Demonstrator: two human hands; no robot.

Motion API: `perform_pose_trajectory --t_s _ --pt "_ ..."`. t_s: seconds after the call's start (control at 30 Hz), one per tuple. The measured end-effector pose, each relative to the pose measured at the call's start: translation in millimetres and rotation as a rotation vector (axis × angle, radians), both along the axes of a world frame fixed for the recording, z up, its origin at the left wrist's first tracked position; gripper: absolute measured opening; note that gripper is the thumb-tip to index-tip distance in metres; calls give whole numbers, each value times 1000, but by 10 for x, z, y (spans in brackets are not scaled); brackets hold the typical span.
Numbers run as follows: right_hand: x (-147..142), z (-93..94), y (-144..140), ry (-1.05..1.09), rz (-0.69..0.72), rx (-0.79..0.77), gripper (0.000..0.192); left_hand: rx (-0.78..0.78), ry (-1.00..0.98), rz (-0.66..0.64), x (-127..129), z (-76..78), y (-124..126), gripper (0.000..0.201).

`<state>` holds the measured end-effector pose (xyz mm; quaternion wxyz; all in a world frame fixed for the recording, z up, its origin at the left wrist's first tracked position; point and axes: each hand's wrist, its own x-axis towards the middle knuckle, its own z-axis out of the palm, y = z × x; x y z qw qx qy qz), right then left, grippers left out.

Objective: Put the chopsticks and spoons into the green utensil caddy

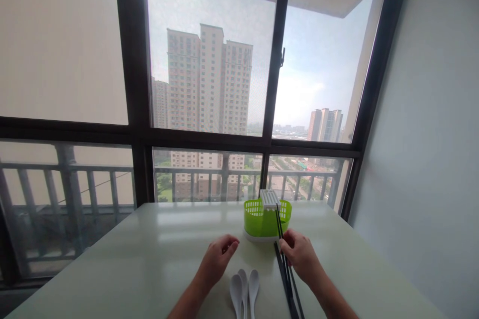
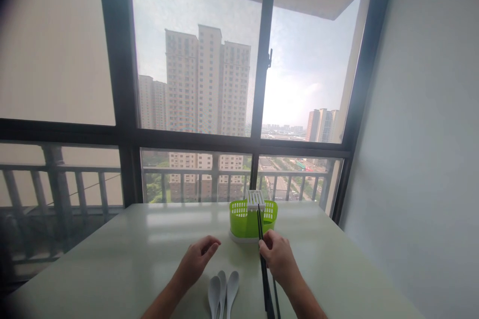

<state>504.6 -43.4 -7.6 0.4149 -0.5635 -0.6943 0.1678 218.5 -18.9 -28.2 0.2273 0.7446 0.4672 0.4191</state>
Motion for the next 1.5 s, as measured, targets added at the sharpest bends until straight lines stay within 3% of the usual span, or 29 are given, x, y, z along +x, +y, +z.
perform_pose_trajectory --t_s 0.07,0.17,0.27,0.37,0.47,0.6,0.77,1.1,1.2,1.3,1.5 --pt "-55 -4 -7 161 69 27 25 13 29 -107 182 122 -97 31" --pt "-153 -100 6 169 89 117 20 -11 74 -251 523 205 -179 27" --pt "-209 -223 32 80 72 213 14 -50 126 -356 810 164 -179 17" --pt "-209 -293 31 70 92 236 6 -58 142 -354 955 81 -164 13" --pt "-176 -258 -21 107 136 210 9 -26 137 -303 989 48 -197 14" --pt "-133 -51 -119 106 225 158 27 46 116 -239 986 155 -301 13" --pt "-140 176 -157 18 236 139 13 27 45 -312 990 280 -390 21" --pt "-178 137 -222 20 274 14 8 -66 139 -278 997 -82 -287 18" --pt "-139 273 -188 188 282 -67 13 -82 156 -230 1015 -102 -279 18" --pt "-126 531 -142 279 310 -89 20 -71 127 -201 997 -43 -284 13" --pt "-326 1213 66 174 393 -23 20 64 72 -91 836 355 -171 10"
